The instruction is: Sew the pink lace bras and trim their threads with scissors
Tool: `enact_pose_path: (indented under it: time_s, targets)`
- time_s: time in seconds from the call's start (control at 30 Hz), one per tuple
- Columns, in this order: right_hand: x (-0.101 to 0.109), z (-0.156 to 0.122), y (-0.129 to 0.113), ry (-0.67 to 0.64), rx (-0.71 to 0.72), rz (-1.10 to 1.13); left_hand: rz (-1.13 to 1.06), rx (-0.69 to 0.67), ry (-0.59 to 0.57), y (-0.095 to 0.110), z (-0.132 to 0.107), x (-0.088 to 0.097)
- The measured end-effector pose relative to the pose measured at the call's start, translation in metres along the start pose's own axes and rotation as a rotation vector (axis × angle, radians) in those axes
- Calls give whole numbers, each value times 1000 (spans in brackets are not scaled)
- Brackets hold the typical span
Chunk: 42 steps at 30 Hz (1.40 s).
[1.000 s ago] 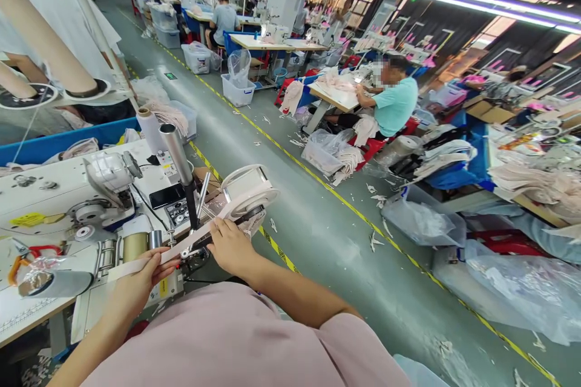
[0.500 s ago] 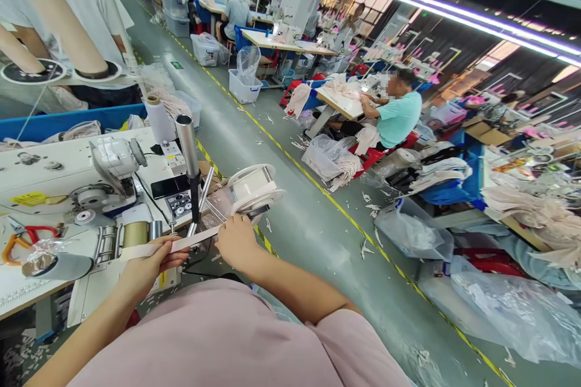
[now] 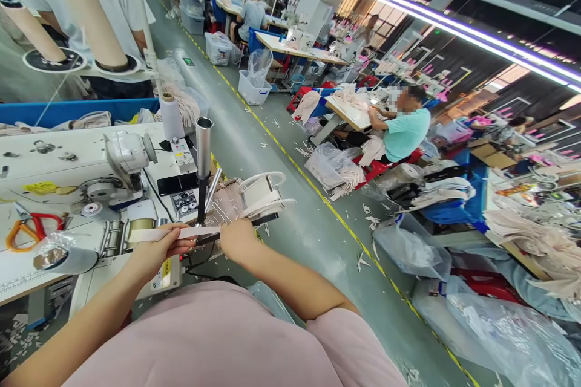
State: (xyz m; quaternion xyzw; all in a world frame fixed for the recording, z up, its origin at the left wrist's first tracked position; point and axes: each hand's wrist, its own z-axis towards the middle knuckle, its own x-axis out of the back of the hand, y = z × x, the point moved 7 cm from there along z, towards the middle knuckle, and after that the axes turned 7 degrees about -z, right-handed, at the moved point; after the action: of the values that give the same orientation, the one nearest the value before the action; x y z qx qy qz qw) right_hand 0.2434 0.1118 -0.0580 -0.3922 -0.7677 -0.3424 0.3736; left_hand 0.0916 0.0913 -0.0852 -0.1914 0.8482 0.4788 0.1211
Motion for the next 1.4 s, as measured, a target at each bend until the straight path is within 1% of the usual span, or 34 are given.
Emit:
enact_pose_path:
  time_s: [0.1,0.17,0.27,0.4,0.47,0.57,0.73,0.83,0.87,0.93,0.97,1.0,1.03,1.1,1.17,1.23,1.33,1.4]
  targets:
    - [0,-7,4,74,-15,15,-7,25,38,5,7,7]
    - [1,-10,5,114,-17,35,-16,10,71,11,13,12]
    - [2,-9,6,139,-15,76,-42,-38,125,21,23,18]
    - [4,0,2,139,0,125,-94,-122,208,33,31,25]
    - [6,8,-2,149,7,152,-113,-159,232,39,31,28]
    - [13,20,-2,208,18,204,-123,-209,245,44,25,31]
    - [32,29,8,333,59,304,-55,-267,221,40,11,37]
    - [47,25,3,411,124,368,35,-283,200,35,7,39]
    - [54,24,-3,450,169,410,75,-289,194,34,5,39]
    - [66,23,-21,500,315,551,175,-300,178,35,3,37]
    - [69,25,-31,484,403,643,235,-307,175,37,1,35]
    - [71,28,-41,441,478,731,299,-316,178,39,-1,34]
    - [70,32,-48,382,520,802,364,-325,188,42,-4,34]
    - [65,41,-54,285,519,872,479,-341,225,49,-9,36]
    - [59,48,-48,265,486,900,549,-342,258,53,-12,41]
    - [54,51,-39,270,483,927,570,-332,271,54,-11,46]
    - [48,55,-27,258,473,973,553,-307,259,50,-6,51]
    - [45,55,-27,226,483,1015,542,-288,238,48,-2,49]
